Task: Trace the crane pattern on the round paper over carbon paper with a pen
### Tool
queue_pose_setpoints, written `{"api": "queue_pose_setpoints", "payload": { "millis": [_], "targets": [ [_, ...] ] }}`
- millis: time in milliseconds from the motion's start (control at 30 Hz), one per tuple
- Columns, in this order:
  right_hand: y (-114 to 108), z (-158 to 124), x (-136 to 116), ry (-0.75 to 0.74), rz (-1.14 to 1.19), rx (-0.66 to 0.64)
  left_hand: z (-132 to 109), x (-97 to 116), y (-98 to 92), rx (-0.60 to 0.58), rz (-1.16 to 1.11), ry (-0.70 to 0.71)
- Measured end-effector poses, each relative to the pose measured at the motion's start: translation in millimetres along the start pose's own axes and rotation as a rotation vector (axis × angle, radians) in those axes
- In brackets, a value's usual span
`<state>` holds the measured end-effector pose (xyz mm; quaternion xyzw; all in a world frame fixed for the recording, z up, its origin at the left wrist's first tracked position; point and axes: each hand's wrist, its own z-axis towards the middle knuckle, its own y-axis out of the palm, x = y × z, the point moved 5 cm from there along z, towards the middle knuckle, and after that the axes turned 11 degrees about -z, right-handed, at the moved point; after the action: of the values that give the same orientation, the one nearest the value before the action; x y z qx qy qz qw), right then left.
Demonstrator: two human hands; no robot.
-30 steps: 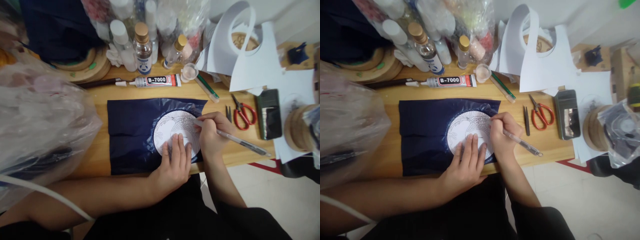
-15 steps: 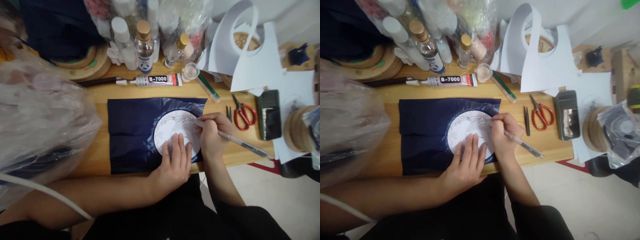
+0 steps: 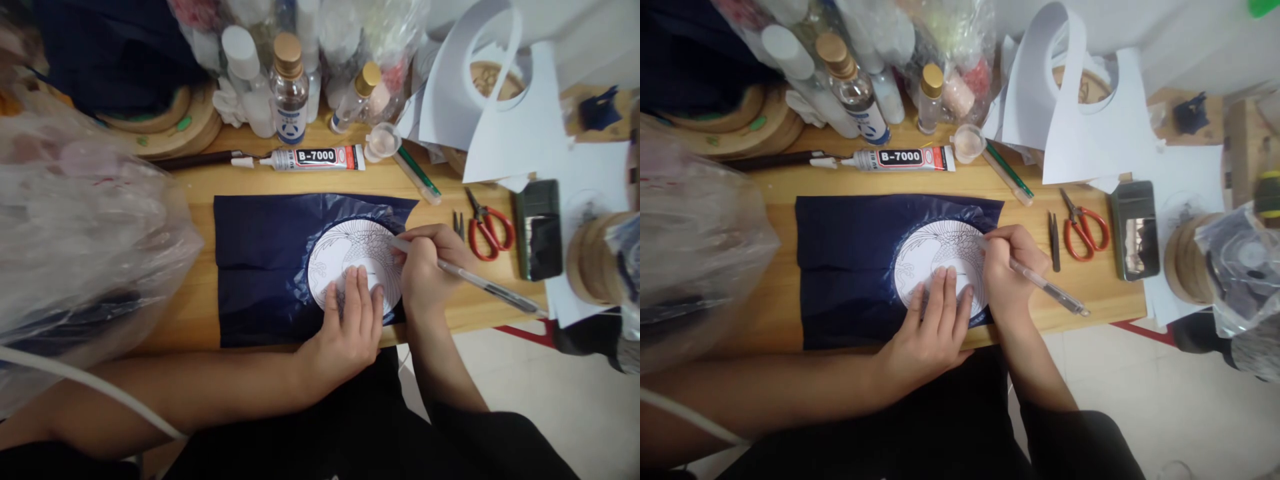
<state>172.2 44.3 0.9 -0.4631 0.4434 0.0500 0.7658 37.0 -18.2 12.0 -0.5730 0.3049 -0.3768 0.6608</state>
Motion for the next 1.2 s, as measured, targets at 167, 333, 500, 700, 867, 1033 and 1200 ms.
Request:
{"api": "queue_pose_setpoints", "payload": {
  "millis": [167,333,500,700,867,1033,1200],
  "targets": [
    [-1.0,0.6,-1.0,0.003,-0.003,0.036,0.8,0.4,0.6,-0.005,-0.002,0.0],
    [-1.5,0.8,-0.4,0.016,0.0,0.042,1.1,-0.1,0.5,-0.006,0.003,0.007],
    [-2.3,0.3,-1.2,0.024,-0.006,0.06,0.6,-0.5,-0.4,-0.002,0.007,0.007],
    [-1.8,0.2,-2.3,0.053,0.011,0.061,0.8,-0.6,-0.1,0.003,0.002,0.003],
    [-1.6,0.0,0.0,0.079,0.02,0.069,0.6,-0.5,-0.3,0.006,0.0,0.002],
    [-0.6,0.5,3.1,0.098,0.097,0.065,0.8,-0.6,-0.5,-0.005,-0.002,0.004],
    [-0.3,0.5,1.9,0.067,0.064,0.059,1.2,-0.7,-0.8,0.002,0.001,0.001]
  ]
}}
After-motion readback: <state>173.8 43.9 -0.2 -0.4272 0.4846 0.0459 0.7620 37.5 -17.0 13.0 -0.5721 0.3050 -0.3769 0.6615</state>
